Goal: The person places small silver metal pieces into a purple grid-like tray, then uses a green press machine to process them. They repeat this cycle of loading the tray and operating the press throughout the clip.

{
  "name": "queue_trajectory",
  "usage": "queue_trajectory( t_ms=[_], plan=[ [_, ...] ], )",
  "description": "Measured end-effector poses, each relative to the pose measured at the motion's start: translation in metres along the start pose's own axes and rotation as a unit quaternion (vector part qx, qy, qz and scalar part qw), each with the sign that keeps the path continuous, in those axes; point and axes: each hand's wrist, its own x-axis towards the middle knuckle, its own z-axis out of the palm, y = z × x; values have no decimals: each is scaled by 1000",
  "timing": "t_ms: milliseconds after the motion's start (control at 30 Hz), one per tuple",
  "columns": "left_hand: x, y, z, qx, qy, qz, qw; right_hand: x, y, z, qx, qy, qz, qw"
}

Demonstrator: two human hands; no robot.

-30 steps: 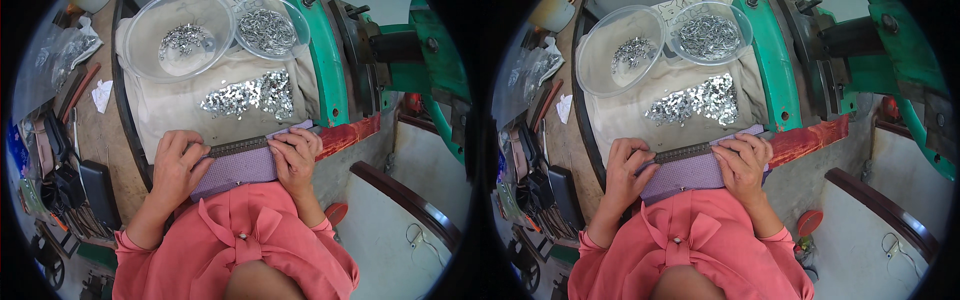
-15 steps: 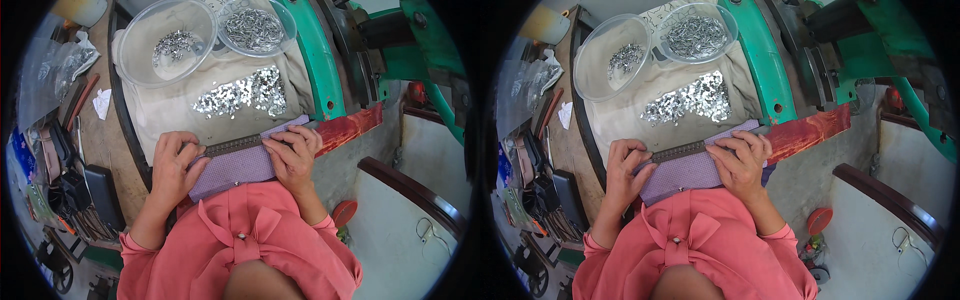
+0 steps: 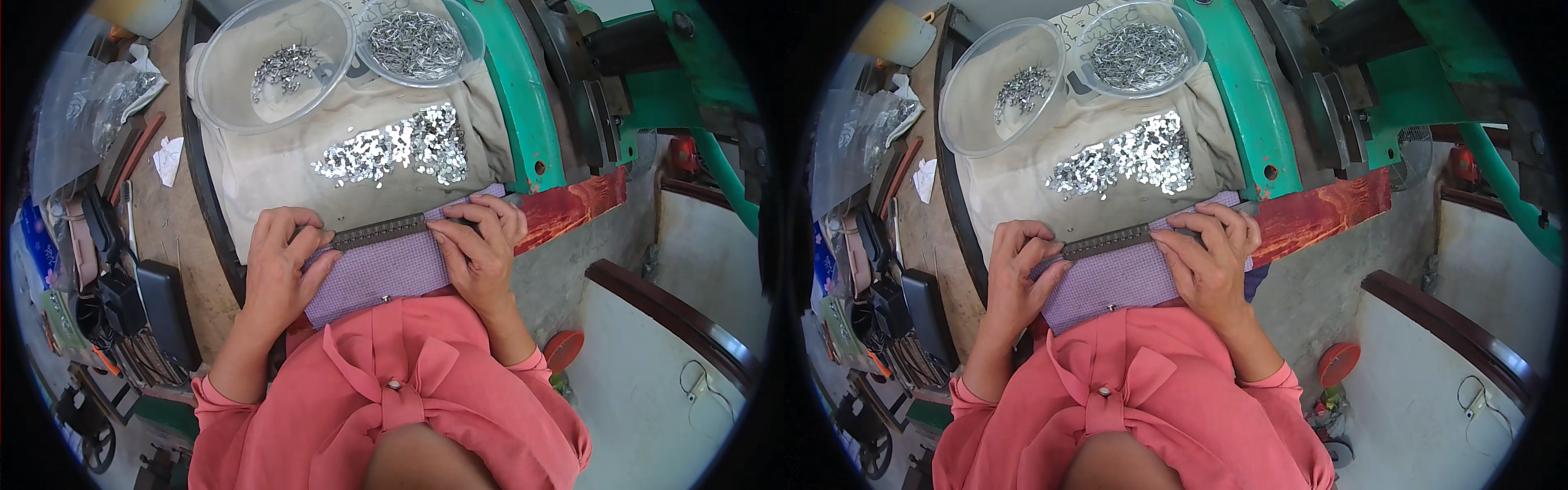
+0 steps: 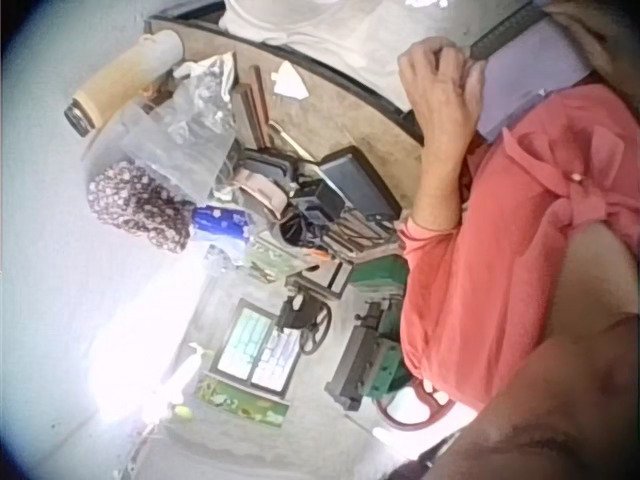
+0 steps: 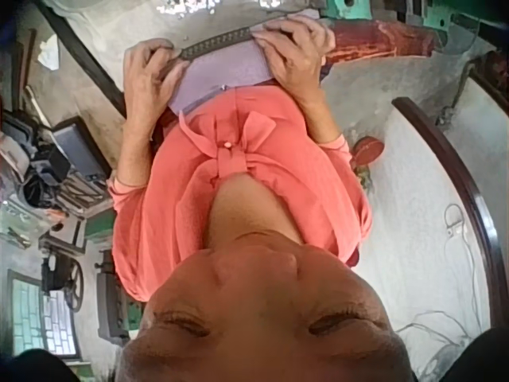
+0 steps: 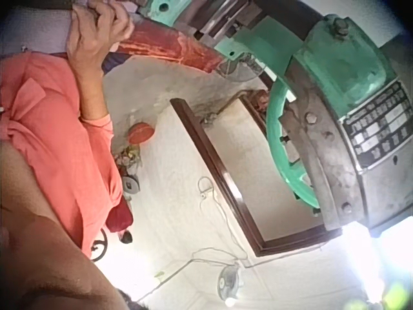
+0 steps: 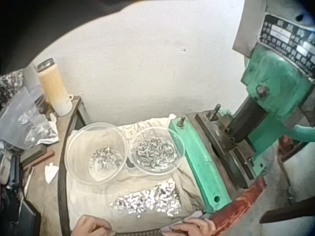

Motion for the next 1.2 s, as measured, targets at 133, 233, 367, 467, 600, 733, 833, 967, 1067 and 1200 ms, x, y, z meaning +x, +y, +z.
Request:
queue_trajectory(
  t_ms=[133,233,367,467,600,733,833,967,1067,1200],
  plan=[
    [0,-1,-1,8,-9,5,1000,-2,1,1,-26,6,-14,1000],
    [0,-1,-1,7,-10,3,1000,-6,2,1,-74,8,-34,997],
    [1,-1,-1,6,-11,7,1000,-5,2,1,-126,18,-63,990],
    [1,-3,0,6,-12,6,1000,-4,4,1,-138,21,-74,987],
    [0,-2,-1,6,-7,5,1000,-9,8,3,-98,28,-59,993],
    [0,-3,-1,9,-9,6,1000,-9,7,3,-99,31,-66,992],
    [0,-2,-1,7,-10,3,1000,-8,6,3,-109,22,-70,991],
    [1,-2,0,6,-9,5,1000,-6,6,3,-102,9,-63,993],
    [0,-3,0,3,-8,5,1000,-3,4,1,-82,-3,-49,995],
    [0,-2,-2,1,-8,6,1000,1,3,0,-45,10,-40,998]
  ],
)
